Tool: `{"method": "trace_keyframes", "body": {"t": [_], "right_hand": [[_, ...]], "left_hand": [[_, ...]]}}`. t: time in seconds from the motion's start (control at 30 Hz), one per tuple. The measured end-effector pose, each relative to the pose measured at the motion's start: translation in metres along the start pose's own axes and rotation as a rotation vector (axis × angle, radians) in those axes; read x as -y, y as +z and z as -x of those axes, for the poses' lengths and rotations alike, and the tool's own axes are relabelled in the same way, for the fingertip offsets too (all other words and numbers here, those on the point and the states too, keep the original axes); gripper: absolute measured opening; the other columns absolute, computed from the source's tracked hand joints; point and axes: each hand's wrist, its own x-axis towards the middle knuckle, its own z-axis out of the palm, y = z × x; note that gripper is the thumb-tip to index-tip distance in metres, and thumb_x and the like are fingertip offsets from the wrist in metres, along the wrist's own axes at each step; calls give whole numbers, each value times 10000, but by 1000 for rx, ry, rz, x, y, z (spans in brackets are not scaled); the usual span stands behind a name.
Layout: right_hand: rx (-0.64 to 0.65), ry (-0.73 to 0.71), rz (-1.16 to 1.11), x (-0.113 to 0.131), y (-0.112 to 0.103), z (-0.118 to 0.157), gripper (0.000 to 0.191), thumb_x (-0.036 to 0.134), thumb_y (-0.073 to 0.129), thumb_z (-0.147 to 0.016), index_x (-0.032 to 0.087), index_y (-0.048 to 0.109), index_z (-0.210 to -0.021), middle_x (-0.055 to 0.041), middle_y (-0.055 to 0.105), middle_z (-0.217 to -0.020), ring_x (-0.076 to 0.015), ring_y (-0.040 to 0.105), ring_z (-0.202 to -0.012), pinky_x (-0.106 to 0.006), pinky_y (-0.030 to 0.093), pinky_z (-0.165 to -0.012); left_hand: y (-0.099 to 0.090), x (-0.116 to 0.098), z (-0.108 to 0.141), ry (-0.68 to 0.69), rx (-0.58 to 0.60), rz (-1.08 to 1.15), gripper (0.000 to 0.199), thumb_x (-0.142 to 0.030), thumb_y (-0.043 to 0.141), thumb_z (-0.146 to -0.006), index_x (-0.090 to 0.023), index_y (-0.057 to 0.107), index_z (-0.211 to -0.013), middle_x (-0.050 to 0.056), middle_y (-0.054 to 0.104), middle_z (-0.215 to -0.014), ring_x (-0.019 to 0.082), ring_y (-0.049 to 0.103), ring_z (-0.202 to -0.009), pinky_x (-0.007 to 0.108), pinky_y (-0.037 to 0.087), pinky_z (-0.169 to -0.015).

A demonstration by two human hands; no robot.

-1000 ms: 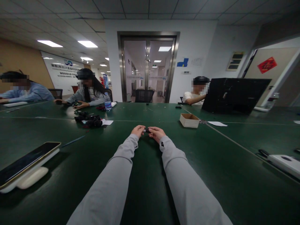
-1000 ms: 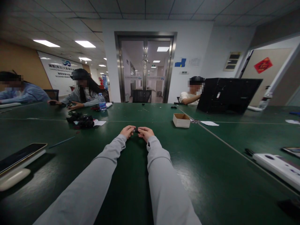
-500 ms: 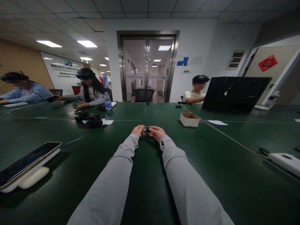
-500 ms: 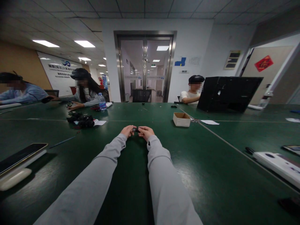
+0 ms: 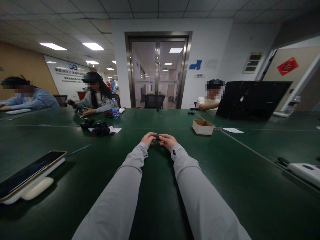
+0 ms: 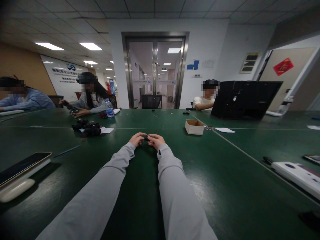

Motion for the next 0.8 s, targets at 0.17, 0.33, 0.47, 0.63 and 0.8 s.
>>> {"method": "trace_keyframes", "body": {"t": [0.17, 0.33, 0.47, 0.63, 0.8], "right_hand": [[12, 2, -4, -1, -1, -1, 131, 45, 662, -666, 106, 616, -772, -31, 607, -553, -99, 562, -455, -173, 488, -428], [13, 2, -9, -1, -1, -1, 123, 29, 639, -680, 99, 614, -777, -35, 604, -549, -100, 560, -454, -175, 486, -431], [18, 2, -12, -1, -1, -1, 121, 32, 641, -680, 99, 619, -778, -41, 608, -560, -101, 560, -460, -178, 485, -435], [15, 2, -13, -1, -1, -1, 115, 28, 633, -685, 102, 624, -773, -43, 613, -571, -97, 560, -462, -173, 486, -431], [25, 3, -6, 0, -1, -1, 120, 47, 660, -669, 105, 632, -770, -37, 608, -555, -100, 561, -466, -176, 494, -431]], "left_hand": [[0, 2, -1, 7, -7, 15, 267, -135, 398, -733, -131, 587, -921, -39, 467, -472, 51, 376, -362, 159, 276, -376], [0, 5, -4, 35, 10, 37, 267, -168, 389, -751, -121, 585, -926, -39, 455, -437, 53, 364, -339, 160, 286, -375], [-1, 7, -5, 42, 5, 24, 270, -175, 398, -745, -126, 585, -933, -42, 455, -426, 51, 357, -328, 159, 281, -367], [-2, 11, -8, 51, -3, 16, 270, -166, 409, -731, -143, 586, -934, -39, 483, -469, 48, 374, -344, 157, 286, -361], [-2, 13, -10, 78, 0, 15, 257, -199, 405, -741, -138, 599, -899, -30, 482, -479, 55, 395, -372, 156, 299, -367]]}}
